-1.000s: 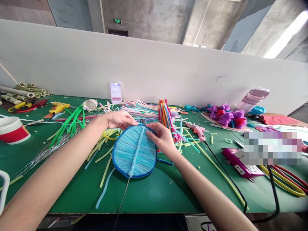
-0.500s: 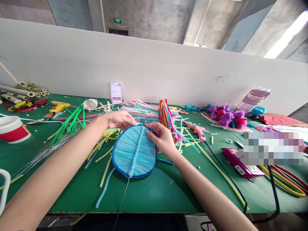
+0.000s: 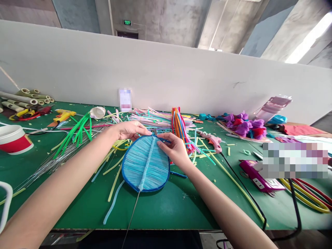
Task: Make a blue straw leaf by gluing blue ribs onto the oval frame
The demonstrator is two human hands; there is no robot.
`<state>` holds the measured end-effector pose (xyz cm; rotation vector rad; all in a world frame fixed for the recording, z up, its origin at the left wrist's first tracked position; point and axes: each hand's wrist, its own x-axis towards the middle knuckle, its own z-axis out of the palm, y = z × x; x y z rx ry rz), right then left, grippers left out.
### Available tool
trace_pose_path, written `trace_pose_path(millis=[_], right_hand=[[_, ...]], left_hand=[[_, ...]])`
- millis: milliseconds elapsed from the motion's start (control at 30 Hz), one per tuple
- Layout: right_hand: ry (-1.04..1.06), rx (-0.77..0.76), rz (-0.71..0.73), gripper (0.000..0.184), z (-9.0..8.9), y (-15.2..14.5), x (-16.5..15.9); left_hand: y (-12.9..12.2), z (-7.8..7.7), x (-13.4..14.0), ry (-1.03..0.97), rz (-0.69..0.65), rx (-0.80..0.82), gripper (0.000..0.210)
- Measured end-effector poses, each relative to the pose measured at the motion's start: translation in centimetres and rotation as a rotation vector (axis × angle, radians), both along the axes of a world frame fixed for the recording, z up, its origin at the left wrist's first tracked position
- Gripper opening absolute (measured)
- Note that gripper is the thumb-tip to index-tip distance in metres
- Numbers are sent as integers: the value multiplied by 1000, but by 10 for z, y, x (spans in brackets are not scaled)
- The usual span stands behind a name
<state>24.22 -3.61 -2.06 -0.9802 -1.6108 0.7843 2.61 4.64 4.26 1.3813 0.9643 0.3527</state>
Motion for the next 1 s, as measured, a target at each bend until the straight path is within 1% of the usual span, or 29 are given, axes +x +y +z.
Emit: trace_pose_path(millis=[233,467,667,867,1000], right_hand=[[-6,-8,-9,26,1,-2,-1],[-7,0,-4,22,0,-1,-1],[-2,-16,-2,23,-1,-1,-1],[38,-42,13,23,-2,-1,-2],[107,-82,31,26,0,0,-2]], left_hand=[[3,-4,0,0,16,-4,35],[4,-5,0,2,24,-18,31],[3,-5,1,-3,36,-30,32],[0,-3,2,-19,42,-43,32],[-1,-4,3,-56,66,-55,31]])
